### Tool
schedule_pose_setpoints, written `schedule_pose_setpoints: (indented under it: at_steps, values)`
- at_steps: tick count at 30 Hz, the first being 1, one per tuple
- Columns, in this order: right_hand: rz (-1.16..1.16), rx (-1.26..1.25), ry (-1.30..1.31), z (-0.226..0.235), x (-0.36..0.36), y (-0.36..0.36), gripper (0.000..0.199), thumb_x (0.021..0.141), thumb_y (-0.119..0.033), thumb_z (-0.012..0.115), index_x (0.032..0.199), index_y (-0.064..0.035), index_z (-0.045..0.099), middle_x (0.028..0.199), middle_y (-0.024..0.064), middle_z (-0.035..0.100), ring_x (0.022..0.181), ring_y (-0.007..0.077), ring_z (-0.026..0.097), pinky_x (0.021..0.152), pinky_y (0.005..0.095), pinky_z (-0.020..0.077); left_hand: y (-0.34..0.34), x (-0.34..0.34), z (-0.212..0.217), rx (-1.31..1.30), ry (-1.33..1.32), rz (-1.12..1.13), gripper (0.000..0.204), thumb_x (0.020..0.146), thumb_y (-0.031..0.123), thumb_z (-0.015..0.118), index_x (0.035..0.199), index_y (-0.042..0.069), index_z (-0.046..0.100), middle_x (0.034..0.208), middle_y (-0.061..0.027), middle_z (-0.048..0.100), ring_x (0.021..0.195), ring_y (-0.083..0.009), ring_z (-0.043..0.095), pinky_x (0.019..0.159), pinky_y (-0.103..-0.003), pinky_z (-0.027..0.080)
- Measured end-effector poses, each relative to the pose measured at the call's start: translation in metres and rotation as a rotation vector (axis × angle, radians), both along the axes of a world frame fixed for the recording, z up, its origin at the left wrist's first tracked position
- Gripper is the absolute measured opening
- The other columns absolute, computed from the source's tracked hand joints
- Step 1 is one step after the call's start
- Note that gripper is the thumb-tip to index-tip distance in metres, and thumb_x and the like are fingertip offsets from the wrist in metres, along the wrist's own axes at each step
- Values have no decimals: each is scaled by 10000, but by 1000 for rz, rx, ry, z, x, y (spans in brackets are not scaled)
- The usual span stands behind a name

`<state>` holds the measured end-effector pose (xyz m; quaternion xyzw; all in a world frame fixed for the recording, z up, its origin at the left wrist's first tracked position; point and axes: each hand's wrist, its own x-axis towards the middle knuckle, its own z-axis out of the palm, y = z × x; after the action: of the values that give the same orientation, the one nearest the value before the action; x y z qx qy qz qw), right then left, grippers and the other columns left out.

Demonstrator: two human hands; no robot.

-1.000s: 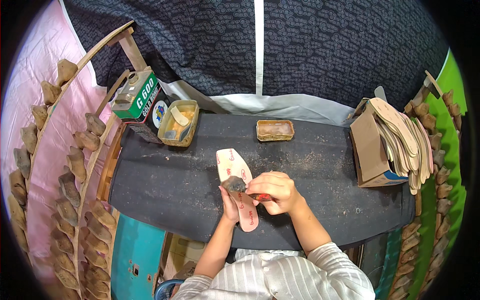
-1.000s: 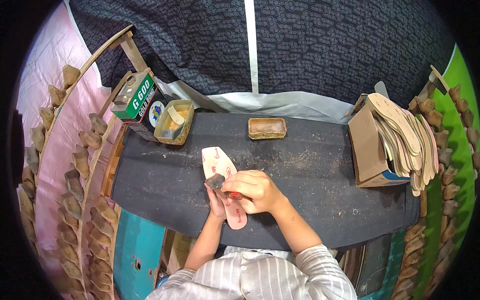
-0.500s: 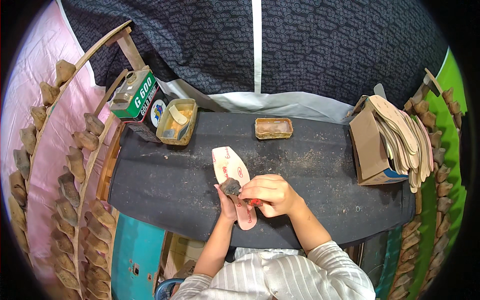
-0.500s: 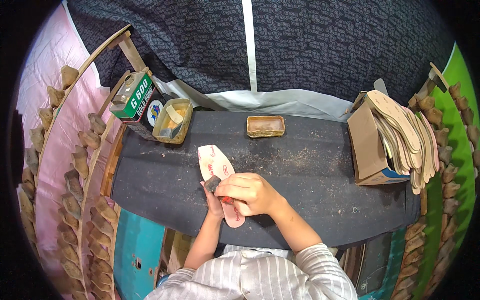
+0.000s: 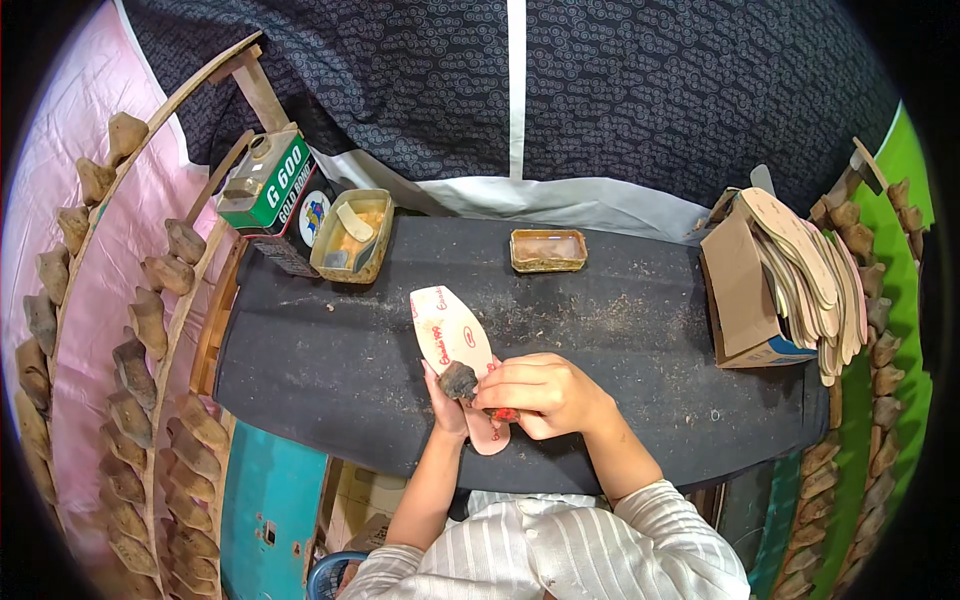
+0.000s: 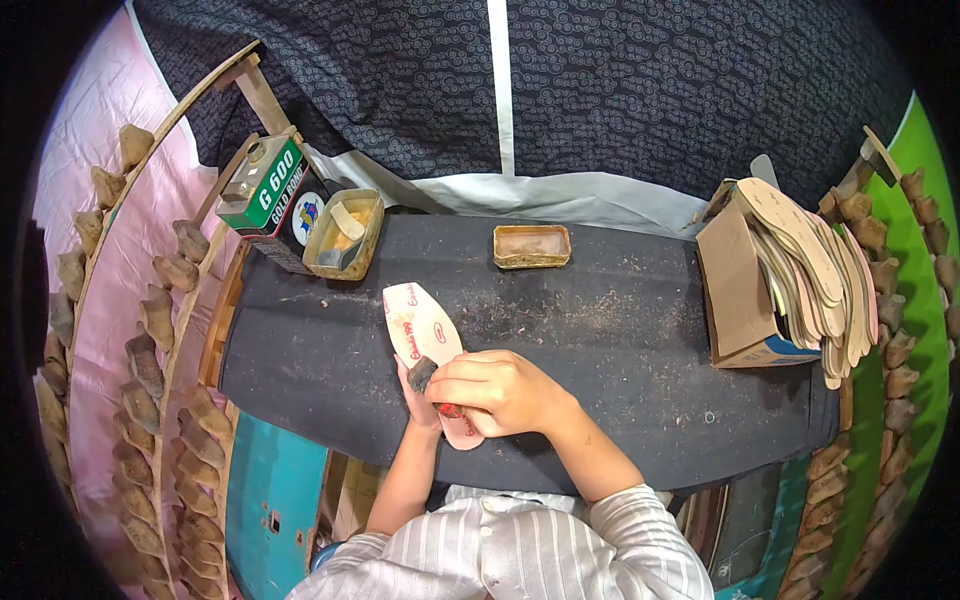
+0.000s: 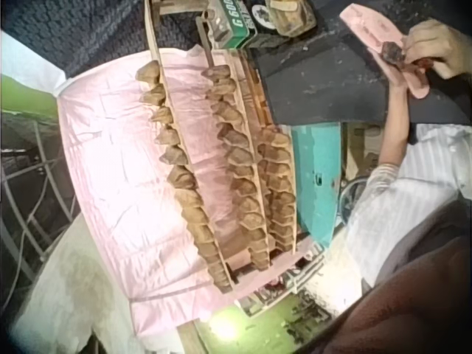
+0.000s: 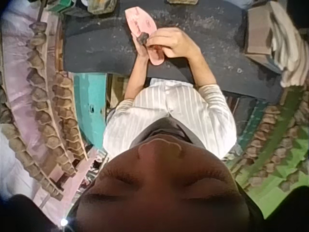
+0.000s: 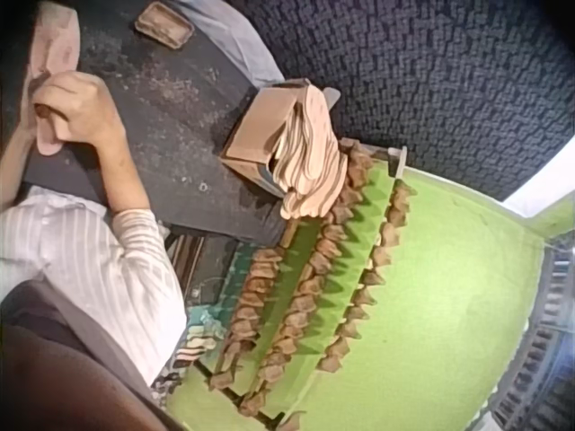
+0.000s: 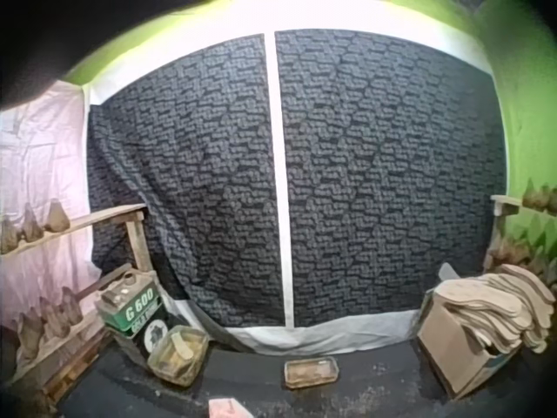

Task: Apply adhesive to shoe insoles or outsoles using a small brush.

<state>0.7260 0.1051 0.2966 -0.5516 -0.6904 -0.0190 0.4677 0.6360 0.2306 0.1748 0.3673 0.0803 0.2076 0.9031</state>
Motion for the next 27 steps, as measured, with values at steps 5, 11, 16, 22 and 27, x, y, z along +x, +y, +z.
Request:
schedule_pose_setpoints:
  at_steps: [5, 11, 16, 22, 27]
  values:
    - [-59, 65, -4, -5, -2, 9, 394, 535, 67, 595, 901, -58, 671, 954, 76, 645, 813, 252, 642, 702, 330, 537, -3, 0, -17, -62, -11, 98, 681, 912, 610, 176, 1300, 95, 395, 1257, -82, 491, 1134, -216, 498, 969, -355, 402]
    - [-44, 9, -58, -6, -2, 6, 300, 610, -11, 642, 902, -74, 621, 976, 60, 625, 854, 238, 627, 706, 333, 531, -4, 5, -9, -115, 44, 201, 663, 925, 589, 170, 1281, 84, 409, 1205, -88, 526, 1086, -206, 527, 932, -345, 429]
    - [31, -116, -19, 3, -2, -4, 400, 540, 54, 577, 911, -63, 668, 988, 87, 637, 843, 264, 636, 734, 352, 539, 4, 4, -15, -172, -71, 0, 728, 898, 640, 156, 1205, 52, 457, 1018, -150, 591, 915, -225, 592, 827, -349, 478]
    - [-57, 26, -18, -8, -1, 7, 389, 545, 56, 578, 905, -62, 667, 996, 89, 634, 836, 272, 635, 735, 354, 540, -14, 8, 21, -146, 135, 242, 759, 877, 673, 162, 1209, 58, 458, 1024, -136, 587, 949, -231, 580, 846, -355, 471]
    - [52, -89, 21, 3, -4, 1, 375, 549, 66, 541, 882, -56, 663, 887, 91, 645, 798, 266, 633, 716, 339, 535, 4, 3, -12, -158, -26, 50, 784, 867, 691, 131, 1199, 63, 463, 995, -131, 592, 893, -221, 588, 792, -331, 479]
